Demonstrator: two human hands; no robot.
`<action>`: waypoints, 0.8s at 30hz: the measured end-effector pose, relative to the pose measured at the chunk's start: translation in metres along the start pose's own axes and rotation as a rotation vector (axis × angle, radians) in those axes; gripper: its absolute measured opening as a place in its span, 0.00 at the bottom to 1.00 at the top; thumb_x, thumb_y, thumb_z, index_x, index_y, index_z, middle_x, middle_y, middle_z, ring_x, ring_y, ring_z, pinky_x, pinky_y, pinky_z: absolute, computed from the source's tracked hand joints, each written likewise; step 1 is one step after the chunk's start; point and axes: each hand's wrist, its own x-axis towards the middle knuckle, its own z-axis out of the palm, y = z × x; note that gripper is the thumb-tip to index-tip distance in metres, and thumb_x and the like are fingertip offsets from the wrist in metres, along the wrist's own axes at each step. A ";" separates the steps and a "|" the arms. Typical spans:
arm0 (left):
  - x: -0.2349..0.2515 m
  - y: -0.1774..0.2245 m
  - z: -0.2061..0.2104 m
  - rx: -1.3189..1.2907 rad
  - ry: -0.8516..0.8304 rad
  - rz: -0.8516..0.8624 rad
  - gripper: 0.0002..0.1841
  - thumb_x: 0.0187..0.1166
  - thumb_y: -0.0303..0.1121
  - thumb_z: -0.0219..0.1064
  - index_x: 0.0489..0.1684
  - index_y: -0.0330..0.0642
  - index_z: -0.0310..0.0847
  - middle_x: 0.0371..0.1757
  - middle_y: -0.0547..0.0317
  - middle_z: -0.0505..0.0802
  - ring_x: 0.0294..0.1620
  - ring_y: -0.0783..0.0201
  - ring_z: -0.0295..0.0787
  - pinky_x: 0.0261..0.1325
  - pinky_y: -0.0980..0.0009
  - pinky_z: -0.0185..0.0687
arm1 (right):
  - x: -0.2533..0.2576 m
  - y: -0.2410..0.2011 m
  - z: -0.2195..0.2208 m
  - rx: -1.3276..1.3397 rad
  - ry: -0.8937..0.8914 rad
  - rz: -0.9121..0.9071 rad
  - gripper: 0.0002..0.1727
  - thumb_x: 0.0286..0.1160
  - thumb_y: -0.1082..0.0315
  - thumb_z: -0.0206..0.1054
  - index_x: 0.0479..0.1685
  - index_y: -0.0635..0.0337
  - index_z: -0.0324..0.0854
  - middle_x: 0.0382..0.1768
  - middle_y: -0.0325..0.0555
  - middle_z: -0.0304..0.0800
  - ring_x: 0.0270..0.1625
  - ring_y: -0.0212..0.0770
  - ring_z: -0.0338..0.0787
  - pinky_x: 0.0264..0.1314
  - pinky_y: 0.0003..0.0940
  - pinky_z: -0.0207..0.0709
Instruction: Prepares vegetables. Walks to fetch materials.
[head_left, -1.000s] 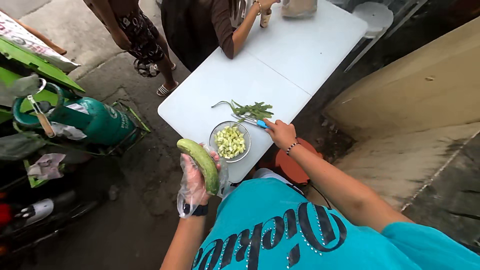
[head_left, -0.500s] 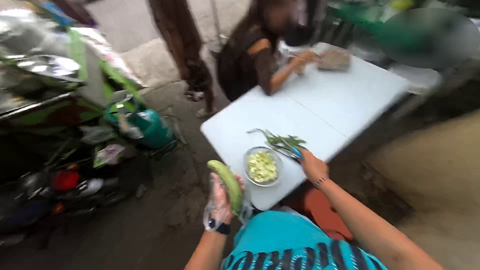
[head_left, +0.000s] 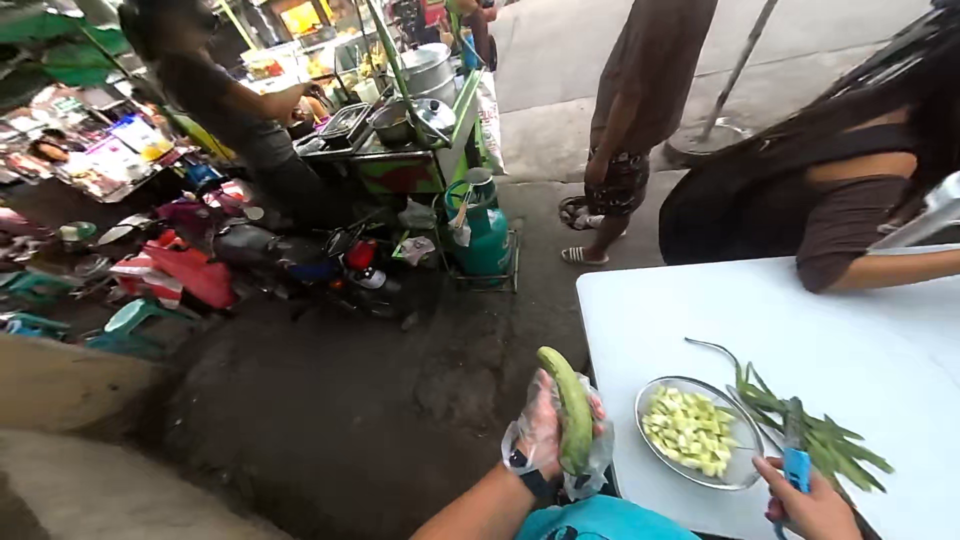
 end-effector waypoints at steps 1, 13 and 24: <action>-0.001 0.000 -0.002 -0.007 -0.007 0.007 0.41 0.87 0.68 0.35 0.61 0.33 0.74 0.42 0.43 0.91 0.40 0.52 0.92 0.41 0.61 0.91 | -0.002 -0.003 0.011 0.072 0.010 0.039 0.26 0.86 0.55 0.65 0.71 0.66 0.72 0.27 0.44 0.77 0.18 0.35 0.78 0.24 0.38 0.82; 0.002 -0.006 -0.007 -0.031 -0.037 0.008 0.41 0.88 0.67 0.33 0.65 0.35 0.73 0.45 0.42 0.90 0.43 0.51 0.92 0.43 0.60 0.92 | 0.017 -0.007 0.075 0.252 0.133 0.202 0.18 0.88 0.63 0.61 0.66 0.67 0.76 0.26 0.47 0.81 0.15 0.36 0.80 0.22 0.36 0.83; 0.051 -0.031 0.045 0.311 0.080 -0.131 0.36 0.88 0.66 0.37 0.70 0.46 0.76 0.44 0.48 0.92 0.36 0.58 0.93 0.37 0.63 0.92 | 0.005 -0.022 0.025 -0.033 0.112 0.096 0.42 0.82 0.57 0.70 0.90 0.55 0.50 0.49 0.70 0.86 0.30 0.58 0.90 0.38 0.58 0.87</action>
